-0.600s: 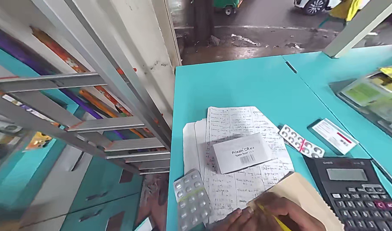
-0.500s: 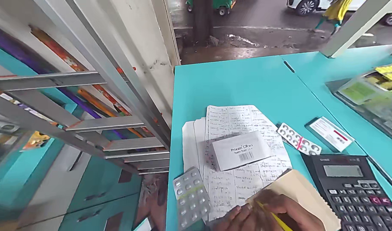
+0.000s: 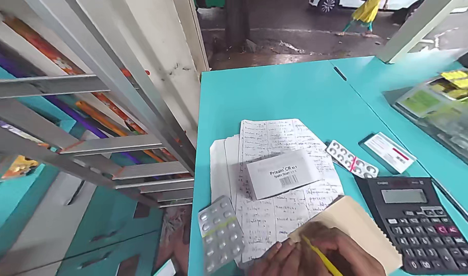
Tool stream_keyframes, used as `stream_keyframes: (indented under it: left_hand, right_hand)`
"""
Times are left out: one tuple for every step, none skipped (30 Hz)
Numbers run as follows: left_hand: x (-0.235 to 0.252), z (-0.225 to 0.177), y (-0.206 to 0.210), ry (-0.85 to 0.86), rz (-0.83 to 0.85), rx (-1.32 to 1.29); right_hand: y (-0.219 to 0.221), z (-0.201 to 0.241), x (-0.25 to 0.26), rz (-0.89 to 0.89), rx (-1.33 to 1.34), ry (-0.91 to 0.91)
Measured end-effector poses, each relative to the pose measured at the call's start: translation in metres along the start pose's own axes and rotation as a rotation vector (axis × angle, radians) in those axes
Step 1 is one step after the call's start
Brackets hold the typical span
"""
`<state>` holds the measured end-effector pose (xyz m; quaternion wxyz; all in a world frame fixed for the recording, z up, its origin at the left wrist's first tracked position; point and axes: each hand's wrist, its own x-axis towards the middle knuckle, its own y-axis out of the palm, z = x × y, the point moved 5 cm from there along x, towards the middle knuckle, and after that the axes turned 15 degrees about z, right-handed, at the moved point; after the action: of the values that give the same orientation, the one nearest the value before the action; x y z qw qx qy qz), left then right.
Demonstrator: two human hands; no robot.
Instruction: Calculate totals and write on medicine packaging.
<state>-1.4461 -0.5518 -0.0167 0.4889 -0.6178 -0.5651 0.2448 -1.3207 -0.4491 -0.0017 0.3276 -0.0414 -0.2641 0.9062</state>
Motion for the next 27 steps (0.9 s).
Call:
stream_keyframes:
  left_hand:
    - [-0.0002,-0.0002,0.0003,-0.007,-0.004,-0.004]
    - [-0.0004,-0.0002,0.0007,-0.011,-0.015,-0.008]
    - [-0.0009,0.0002,0.0012,-0.014,-0.024,-0.012]
    - [-0.0018,0.0008,0.0013,-0.016,-0.028,-0.021]
    - [-0.0027,0.0014,0.0008,-0.019,-0.031,-0.031]
    - [-0.0034,0.0017,0.0002,-0.024,-0.035,-0.036]
    - [-0.004,0.0016,-0.0002,-0.034,-0.036,-0.037]
    - [-0.0045,0.0016,-0.0004,-0.047,-0.033,-0.036]
    - [-0.0046,0.0018,-0.0005,-0.06,-0.033,-0.038]
    - [-0.0045,0.0019,-0.0008,-0.066,-0.033,-0.035]
    - [-0.0043,0.0019,-0.0011,-0.067,-0.034,-0.029]
    - [-0.0041,0.0022,-0.0013,-0.068,-0.035,-0.021]
    - [-0.0038,0.0027,-0.0017,-0.068,-0.039,-0.015]
    - [-0.0036,0.0029,-0.0022,-0.069,-0.037,-0.015]
    - [-0.0033,0.0033,-0.003,-0.07,-0.029,-0.014]
    - [-0.0027,0.0039,-0.0037,-0.066,-0.019,-0.01]
    - [-0.0022,0.0044,-0.0042,-0.063,-0.014,-0.005]
    - [-0.0019,0.0048,-0.0045,-0.064,-0.013,-0.003]
    - [-0.0021,0.0049,-0.005,-0.067,-0.013,0.0]
    - [-0.002,0.0049,-0.0054,-0.069,-0.015,0.009]
    - [-0.0016,0.0044,-0.0055,-0.071,-0.017,0.022]
    - [-0.001,0.0039,-0.0056,-0.074,-0.022,0.031]
    - [-0.0004,0.0038,-0.0059,-0.074,-0.022,0.035]
    - [0.0003,0.0042,-0.0061,-0.074,-0.022,0.032]
    - [0.0008,0.0047,-0.0061,-0.075,-0.022,0.025]
    - [0.001,0.0049,-0.0063,-0.077,-0.022,0.018]
    - [0.0011,0.0049,-0.0069,-0.078,-0.022,0.015]
  right_hand:
    - [-0.0002,-0.0011,-0.001,-0.004,0.014,-0.003]
    - [0.0,-0.0026,-0.0022,-0.01,0.03,-0.014]
    - [0.0004,-0.0042,-0.003,-0.016,0.049,-0.026]
    - [0.0007,-0.0054,-0.0035,-0.012,0.072,-0.036]
    - [0.0012,-0.0061,-0.0037,-0.003,0.1,-0.042]
    - [0.0018,-0.0065,-0.0035,0.008,0.114,-0.048]
    - [0.0027,-0.0067,-0.0036,0.015,0.119,-0.053]
    - [0.0035,-0.0068,-0.0037,0.021,0.12,-0.059]
    - [0.004,-0.0067,-0.0032,0.028,0.115,-0.067]
    - [0.0044,-0.0062,-0.0026,0.034,0.108,-0.075]
    - [0.0047,-0.0057,-0.0021,0.037,0.099,-0.083]
    - [0.0053,-0.005,-0.0014,0.039,0.085,-0.089]
    - [0.0059,-0.0042,-0.0007,0.043,0.078,-0.097]
    - [0.0059,-0.0034,-0.0006,0.054,0.074,-0.099]
    - [0.0058,-0.003,-0.0007,0.062,0.07,-0.098]
    - [0.0054,-0.0032,-0.0006,0.058,0.068,-0.096]
    - [0.005,-0.0039,-0.0007,0.051,0.068,-0.092]
    - [0.005,-0.0045,-0.0007,0.045,0.072,-0.09]
    - [0.0054,-0.0051,-0.0008,0.042,0.076,-0.089]
    - [0.0059,-0.0056,-0.0007,0.041,0.084,-0.087]
    - [0.0058,-0.0062,-0.001,0.042,0.086,-0.081]
    - [0.0052,-0.0064,-0.0018,0.04,0.087,-0.073]
    - [0.0047,-0.0061,-0.0025,0.037,0.085,-0.067]
    - [0.0044,-0.0057,-0.0025,0.036,0.094,-0.069]
    - [0.0041,-0.0058,-0.0023,0.034,0.105,-0.071]
    - [0.0037,-0.0059,-0.0024,0.027,0.113,-0.068]
    - [0.0034,-0.0061,-0.003,0.022,0.121,-0.061]
